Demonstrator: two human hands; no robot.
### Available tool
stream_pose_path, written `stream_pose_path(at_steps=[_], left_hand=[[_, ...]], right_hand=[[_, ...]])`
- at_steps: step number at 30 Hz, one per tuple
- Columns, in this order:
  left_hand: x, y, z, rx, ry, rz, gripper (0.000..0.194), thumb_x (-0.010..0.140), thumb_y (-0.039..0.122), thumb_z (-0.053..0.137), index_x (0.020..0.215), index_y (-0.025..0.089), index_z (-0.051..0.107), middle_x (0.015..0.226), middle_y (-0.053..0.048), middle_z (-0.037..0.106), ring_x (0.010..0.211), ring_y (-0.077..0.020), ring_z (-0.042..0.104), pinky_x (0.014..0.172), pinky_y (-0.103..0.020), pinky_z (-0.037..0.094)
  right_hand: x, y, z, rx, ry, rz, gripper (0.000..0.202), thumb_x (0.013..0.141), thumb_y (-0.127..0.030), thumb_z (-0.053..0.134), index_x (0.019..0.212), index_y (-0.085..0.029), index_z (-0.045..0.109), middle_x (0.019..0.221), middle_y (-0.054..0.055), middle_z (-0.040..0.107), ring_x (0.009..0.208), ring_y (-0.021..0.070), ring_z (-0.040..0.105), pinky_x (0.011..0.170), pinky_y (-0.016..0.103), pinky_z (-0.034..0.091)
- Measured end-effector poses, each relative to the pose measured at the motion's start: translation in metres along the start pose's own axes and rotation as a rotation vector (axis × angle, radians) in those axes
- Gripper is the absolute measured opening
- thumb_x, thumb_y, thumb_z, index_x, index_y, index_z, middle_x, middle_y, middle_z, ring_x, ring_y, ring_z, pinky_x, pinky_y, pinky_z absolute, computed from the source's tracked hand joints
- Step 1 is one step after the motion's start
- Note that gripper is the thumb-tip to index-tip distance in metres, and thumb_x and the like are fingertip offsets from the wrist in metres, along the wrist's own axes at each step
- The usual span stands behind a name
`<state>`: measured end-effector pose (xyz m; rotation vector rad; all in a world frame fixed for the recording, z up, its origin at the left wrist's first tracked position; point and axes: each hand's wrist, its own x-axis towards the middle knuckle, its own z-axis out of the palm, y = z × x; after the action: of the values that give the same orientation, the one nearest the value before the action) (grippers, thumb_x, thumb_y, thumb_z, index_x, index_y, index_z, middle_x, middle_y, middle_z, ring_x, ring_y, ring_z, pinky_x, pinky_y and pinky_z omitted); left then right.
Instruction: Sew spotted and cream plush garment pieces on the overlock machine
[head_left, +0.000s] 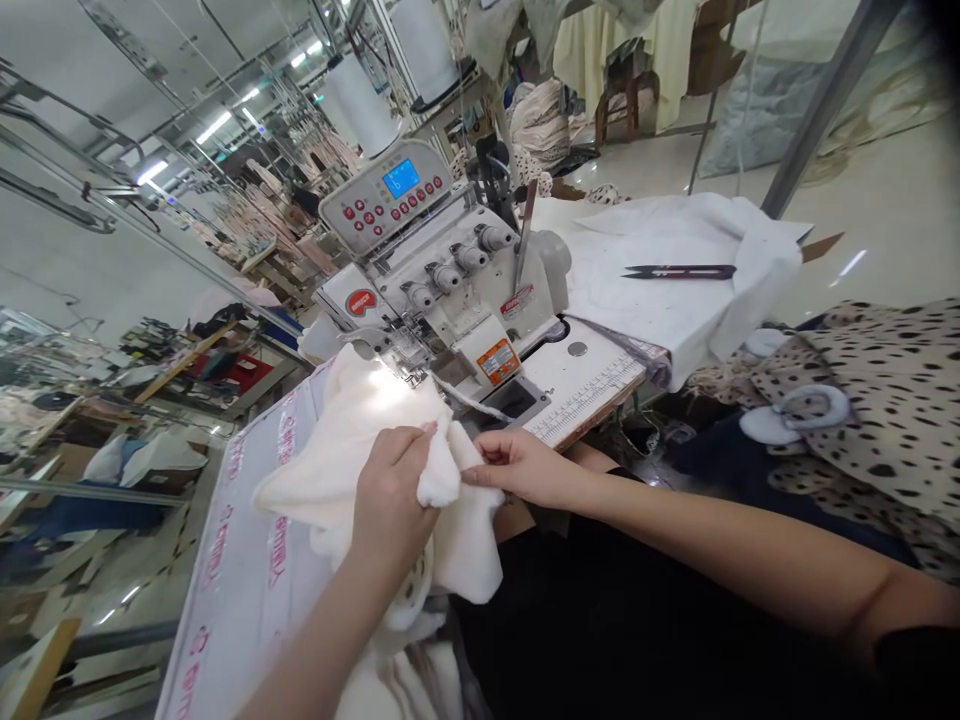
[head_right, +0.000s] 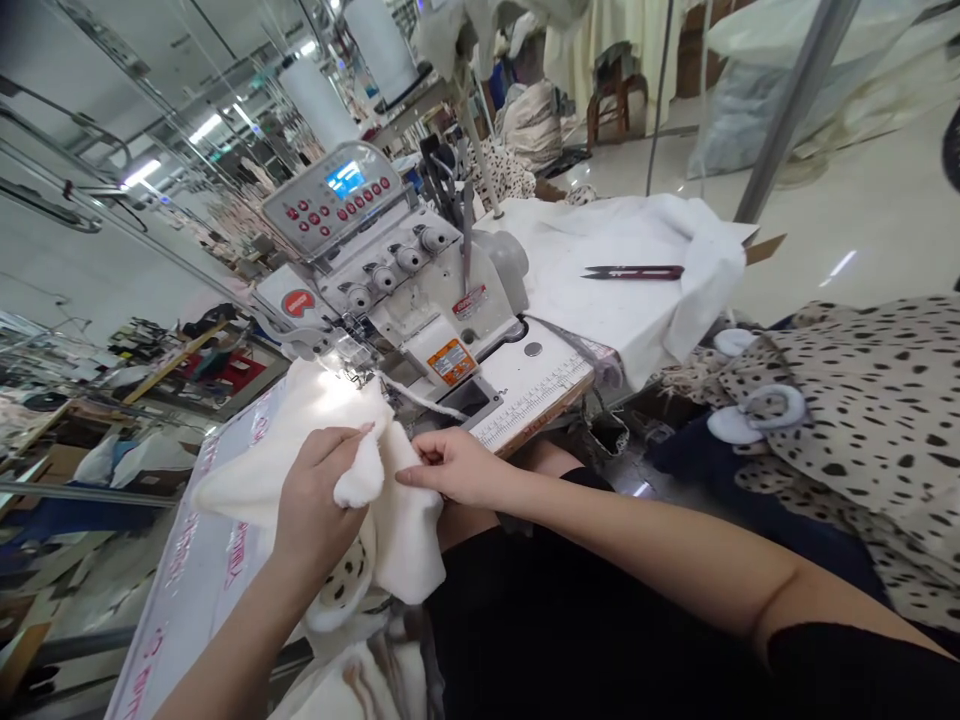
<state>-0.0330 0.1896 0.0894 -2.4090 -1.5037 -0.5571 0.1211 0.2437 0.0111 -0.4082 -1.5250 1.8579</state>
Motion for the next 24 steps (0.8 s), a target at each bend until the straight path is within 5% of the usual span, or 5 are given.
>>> stream_pose_path(at_steps=[7,12,17,24], left_hand=[[0.02,-0.014,0.001,0.109,-0.027,0.023,0.022,0.084,0.026,0.045,0.095,0.013,0.058,0.085,-0.009,0.052,0.08,-0.0216,0.047,0.07,-0.034,0.042],[0.02,-0.002,-0.003,0.195,-0.07,0.006,0.018,0.085,0.018,0.043,0.082,0.011,0.059,0.077,-0.008,0.05,0.072,-0.0196,0.043,0.067,-0.033,0.041],[0.013,0.008,-0.003,0.21,-0.062,0.035,0.018,0.083,0.012,0.043,0.09,0.005,0.059,0.077,-0.009,0.051,0.074,-0.0201,0.044,0.067,-0.032,0.042],[0.028,-0.008,-0.002,0.311,-0.112,0.096,0.017,0.079,0.009,0.046,0.089,0.006,0.059,0.077,-0.009,0.05,0.076,-0.0219,0.043,0.069,-0.033,0.043]], right_hand=[[0.02,0.002,-0.005,-0.118,0.062,-0.125,0.028,0.073,-0.033,0.058,0.06,-0.014,0.042,0.058,-0.005,0.034,0.056,0.0081,0.033,0.05,0.019,0.026],[0.012,-0.001,-0.006,-0.183,0.091,-0.085,0.022,0.074,-0.032,0.057,0.065,-0.014,0.047,0.06,-0.004,0.038,0.057,0.0088,0.034,0.051,0.019,0.026],[0.001,-0.003,-0.008,-0.241,0.15,-0.052,0.023,0.076,-0.035,0.056,0.068,-0.013,0.051,0.06,-0.003,0.041,0.056,0.0091,0.036,0.05,0.019,0.026],[0.025,-0.006,-0.015,-0.379,0.208,-0.136,0.021,0.077,-0.032,0.055,0.068,-0.013,0.054,0.06,-0.003,0.043,0.057,0.0092,0.037,0.051,0.019,0.026]])
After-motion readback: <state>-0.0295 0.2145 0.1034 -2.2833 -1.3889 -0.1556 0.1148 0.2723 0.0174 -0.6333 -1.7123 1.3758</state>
